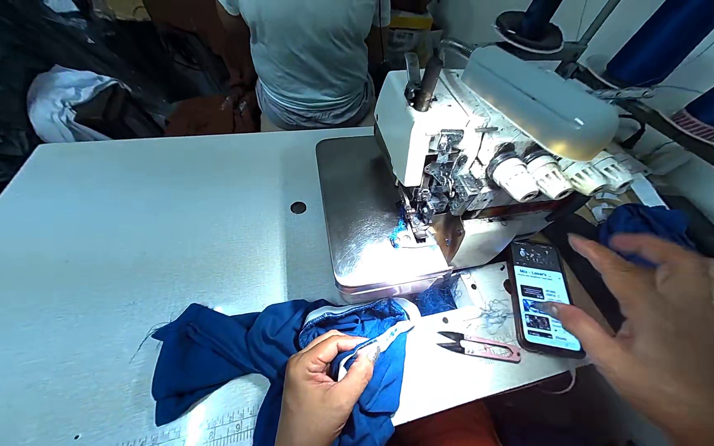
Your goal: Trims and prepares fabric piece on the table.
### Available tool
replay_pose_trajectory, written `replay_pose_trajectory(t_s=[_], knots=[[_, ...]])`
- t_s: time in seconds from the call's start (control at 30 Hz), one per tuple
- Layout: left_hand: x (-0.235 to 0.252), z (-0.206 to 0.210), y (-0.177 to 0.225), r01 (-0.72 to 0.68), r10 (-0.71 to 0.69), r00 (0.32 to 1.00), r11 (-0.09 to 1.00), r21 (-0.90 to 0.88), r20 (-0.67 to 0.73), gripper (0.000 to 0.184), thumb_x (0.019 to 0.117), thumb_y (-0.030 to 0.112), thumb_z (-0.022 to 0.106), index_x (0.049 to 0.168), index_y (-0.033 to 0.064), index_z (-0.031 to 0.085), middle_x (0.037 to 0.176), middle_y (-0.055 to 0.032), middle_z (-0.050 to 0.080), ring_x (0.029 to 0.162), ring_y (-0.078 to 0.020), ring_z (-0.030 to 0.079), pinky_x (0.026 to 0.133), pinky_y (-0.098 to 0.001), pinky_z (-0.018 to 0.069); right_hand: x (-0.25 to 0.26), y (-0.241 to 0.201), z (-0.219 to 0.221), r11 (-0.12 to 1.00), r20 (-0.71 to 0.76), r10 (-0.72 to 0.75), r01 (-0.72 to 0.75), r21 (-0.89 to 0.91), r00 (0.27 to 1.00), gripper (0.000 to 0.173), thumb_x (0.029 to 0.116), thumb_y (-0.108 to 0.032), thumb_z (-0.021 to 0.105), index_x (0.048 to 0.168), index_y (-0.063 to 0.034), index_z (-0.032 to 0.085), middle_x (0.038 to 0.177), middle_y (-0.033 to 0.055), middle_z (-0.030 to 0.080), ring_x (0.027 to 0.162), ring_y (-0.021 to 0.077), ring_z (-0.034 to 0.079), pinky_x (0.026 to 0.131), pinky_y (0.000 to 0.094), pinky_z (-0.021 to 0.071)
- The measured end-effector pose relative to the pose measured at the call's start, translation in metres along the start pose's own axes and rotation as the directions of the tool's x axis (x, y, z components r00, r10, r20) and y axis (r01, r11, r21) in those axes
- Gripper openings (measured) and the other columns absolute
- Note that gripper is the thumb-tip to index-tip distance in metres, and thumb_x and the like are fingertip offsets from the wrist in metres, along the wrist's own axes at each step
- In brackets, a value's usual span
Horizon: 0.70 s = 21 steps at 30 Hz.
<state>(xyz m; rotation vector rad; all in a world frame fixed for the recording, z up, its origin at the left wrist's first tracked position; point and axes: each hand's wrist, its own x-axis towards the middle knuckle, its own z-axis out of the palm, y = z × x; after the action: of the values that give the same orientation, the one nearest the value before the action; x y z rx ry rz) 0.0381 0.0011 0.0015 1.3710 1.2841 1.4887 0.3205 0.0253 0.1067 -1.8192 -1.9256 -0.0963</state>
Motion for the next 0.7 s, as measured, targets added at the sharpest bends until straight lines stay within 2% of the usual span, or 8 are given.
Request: replay_pose_trajectory(t_s=[0.07,0.1,0.17,0.27,0.43,0.57,0.63,0.7], knots=[[0.001,0.005,0.008,0.039,-0.039,0.998,0.999,0.001,-0.05,0.006,0.08,0.006,0.074,0.082,0.001,0.076,0.082,-0.0018,0.073,0.076,0.0021,0.067,0.073,-0.0111,0.0542,0.002,-0.001,0.001,0.997,-0.106,0.003,0.005,0.075,0.994,0.027,0.0941,-0.026,0.066,0.101,-0.0017,0.074,0.105,0.0179,0.07,0.09,0.0251,0.067,0.078,0.0405,0.0556],[0.001,0.005,0.007,0.04,-0.04,0.998,0.999,0.007,-0.052,0.006,0.0805,0.007,0.073,0.082,0.0018,0.076,0.082,-0.0012,0.073,0.076,0.0024,0.067,0.073,-0.011,0.0542,0.002,-0.002,0.003,0.995,-0.125,-0.012,0.024,0.1,0.992,0.032,0.0965,-0.032,0.062,0.092,-0.0026,0.073,0.109,0.0169,0.068,0.099,0.0247,0.065,0.085,0.0417,0.0529],[-0.001,0.002,-0.002,0.009,-0.009,1.0,1.0,-0.002,-0.021,0.008,0.0815,0.011,0.074,0.084,0.0036,0.077,0.083,-0.0002,0.073,0.078,0.0006,0.067,0.073,-0.0129,0.0555,0.002,-0.01,0.005,0.973,-0.098,-0.067,0.087,0.216,0.993,0.036,0.0976,-0.031,0.061,0.101,0.0018,0.075,0.119,0.0223,0.065,0.111,0.0302,0.062,0.095,0.0485,0.0482],[-0.001,-0.001,-0.009,0.01,-0.009,1.0,1.0,-0.023,0.02,0.008,0.0814,0.011,0.075,0.087,0.0053,0.078,0.085,0.0003,0.074,0.078,-0.0023,0.069,0.072,-0.0155,0.0578,0.004,-0.018,0.015,0.836,0.119,-0.118,0.034,0.548,0.986,0.034,0.1028,-0.034,0.054,0.116,-0.0086,0.073,0.111,-0.0027,0.072,0.101,0.0033,0.068,0.088,0.0237,0.0581],[-0.001,-0.004,-0.007,0.002,0.0,0.999,0.999,-0.037,0.053,0.009,0.0836,0.007,0.072,0.091,0.006,0.077,0.089,0.0026,0.074,0.083,-0.001,0.068,0.075,-0.0161,0.0579,0.008,-0.008,0.042,0.542,0.387,-0.176,-0.239,0.806,0.905,0.06,0.1054,-0.06,0.036,0.114,-0.0155,0.076,0.107,0.002,0.077,0.106,0.0162,0.072,0.098,0.0345,0.0569],[0.001,-0.009,-0.008,-0.113,0.116,0.985,0.993,-0.033,0.124,0.03,0.1022,0.032,0.059,0.088,0.0125,0.077,0.103,0.0019,0.071,0.097,-0.0019,0.064,0.084,-0.0172,0.0538,0.006,-0.014,0.051,0.387,0.502,-0.172,-0.41,0.826,0.847,0.063,0.11,-0.048,0.029,0.114,-0.0046,0.074,0.111,0.0061,0.076,0.111,0.0158,0.07,0.102,0.0333,0.0541],[0.003,-0.005,-0.001,-0.177,0.169,0.982,0.978,0.111,0.08,0.032,0.1002,0.028,0.062,0.078,0.0086,0.073,0.106,-0.0045,0.067,0.096,-0.0009,0.062,0.082,-0.0148,0.054,0.003,-0.018,0.057,0.324,0.541,-0.177,-0.47,0.821,0.822,0.061,0.1106,-0.043,0.026,0.115,-0.0023,0.072,0.114,0.0066,0.075,0.113,0.0153,0.069,0.103,0.0324,0.0536],[0.006,0.001,0.01,-0.261,0.253,0.965,0.908,0.327,0.067,0.022,0.0946,0.028,0.071,0.085,0.009,0.076,0.107,-0.0098,0.064,0.098,-0.0024,0.06,0.084,-0.0128,0.0504,0.001,-0.022,0.061,0.289,0.56,-0.2,-0.497,0.818,0.804,0.06,0.1108,-0.041,0.025,0.117,-0.0012,0.07,0.114,0.0061,0.074,0.112,0.0142,0.069,0.102,0.032,0.0541]])
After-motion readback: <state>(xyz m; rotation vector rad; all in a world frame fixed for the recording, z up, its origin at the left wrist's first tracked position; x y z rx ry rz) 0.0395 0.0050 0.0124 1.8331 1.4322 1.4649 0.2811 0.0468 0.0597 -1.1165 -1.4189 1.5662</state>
